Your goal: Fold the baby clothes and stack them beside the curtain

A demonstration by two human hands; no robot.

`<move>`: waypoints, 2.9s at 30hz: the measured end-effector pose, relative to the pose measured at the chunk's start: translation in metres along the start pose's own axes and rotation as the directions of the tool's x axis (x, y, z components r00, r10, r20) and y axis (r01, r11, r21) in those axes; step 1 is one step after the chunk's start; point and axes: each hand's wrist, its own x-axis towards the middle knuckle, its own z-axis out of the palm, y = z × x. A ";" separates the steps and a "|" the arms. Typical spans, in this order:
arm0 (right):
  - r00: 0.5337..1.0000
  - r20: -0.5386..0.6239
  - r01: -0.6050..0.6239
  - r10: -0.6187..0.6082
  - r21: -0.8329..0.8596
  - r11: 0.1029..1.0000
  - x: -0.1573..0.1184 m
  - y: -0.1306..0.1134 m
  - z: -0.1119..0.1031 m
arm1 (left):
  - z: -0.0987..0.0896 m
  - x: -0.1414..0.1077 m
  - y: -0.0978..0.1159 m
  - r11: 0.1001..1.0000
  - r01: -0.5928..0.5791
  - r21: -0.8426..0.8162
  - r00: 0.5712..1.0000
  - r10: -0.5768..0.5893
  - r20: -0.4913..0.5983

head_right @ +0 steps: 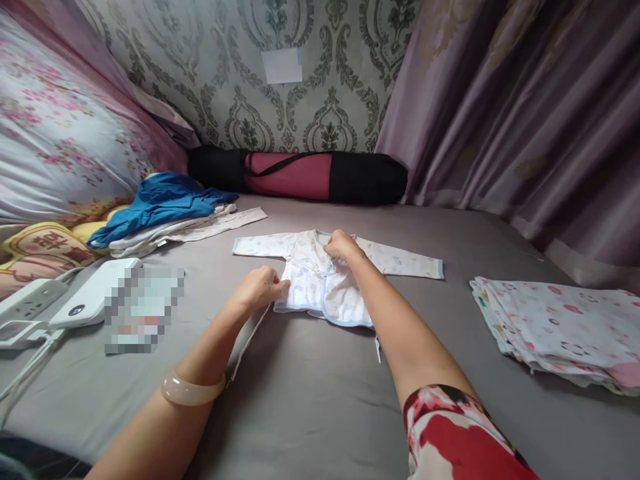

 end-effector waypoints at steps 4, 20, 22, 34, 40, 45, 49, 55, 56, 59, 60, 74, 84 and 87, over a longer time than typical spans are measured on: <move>0.992 0.120 -0.027 0.031 -0.029 0.999 0.009 -0.008 0.005 | 0.000 0.001 0.002 0.995 -0.014 -0.096 0.998 0.019 0.060; 0.996 -0.089 -0.007 -0.009 -0.182 0.983 -0.003 0.005 0.006 | -0.021 0.002 -0.020 0.951 0.087 -0.297 0.938 0.021 0.345; 0.994 -0.090 0.042 -0.055 -0.150 0.988 -0.001 0.011 0.006 | -0.021 0.003 -0.021 0.948 0.086 -0.308 0.927 0.037 0.374; 0.958 0.042 0.282 -0.283 -0.311 0.908 -0.005 0.040 -0.007 | -0.020 0.007 -0.037 0.933 0.110 -0.343 0.878 0.071 0.474; 0.964 -0.034 0.249 -0.264 -0.245 0.937 -0.008 0.047 -0.001 | -0.026 0.007 -0.031 0.923 -0.069 -0.378 0.989 0.112 0.092; 0.968 -0.043 0.245 -0.248 -0.060 0.968 -0.013 0.052 0.008 | -0.027 0.028 0.009 0.862 -0.385 -0.330 0.919 0.393 -0.043; 0.981 -0.107 0.158 -0.159 -0.020 0.987 -0.023 0.049 0.013 | -0.015 0.063 0.047 0.856 -0.452 -0.252 0.892 0.434 -0.125; 0.982 -0.120 0.139 -0.146 -0.062 0.988 -0.036 0.042 0.015 | 0.034 0.095 0.078 0.930 -0.349 -0.114 0.905 0.303 -0.297; 0.981 -0.123 0.140 -0.148 -0.072 0.988 -0.036 0.041 0.015 | 0.043 0.096 0.078 0.929 -0.359 -0.091 0.897 0.317 -0.308; 0.980 -0.140 0.134 -0.144 -0.078 0.988 -0.037 0.042 0.015 | 0.060 0.098 0.076 0.900 -0.432 -0.066 0.870 0.397 -0.292; 0.979 -0.147 0.134 -0.142 -0.065 0.989 -0.037 0.043 0.014 | 0.061 0.099 0.074 0.890 -0.451 -0.066 0.866 0.419 -0.271; 0.966 -0.255 0.032 -0.031 -0.002 0.999 -0.044 0.028 0.013 | 0.053 0.103 0.068 0.870 -0.478 -0.123 0.858 0.432 -0.279; 0.972 -0.235 0.026 -0.030 -0.019 0.999 -0.039 0.030 0.015 | 0.045 0.098 0.074 0.887 -0.426 -0.178 0.889 0.374 -0.265; 0.976 -0.197 0.083 -0.090 -0.042 0.996 -0.039 0.036 0.012 | 0.038 0.096 0.077 0.921 -0.328 -0.210 0.918 0.258 -0.301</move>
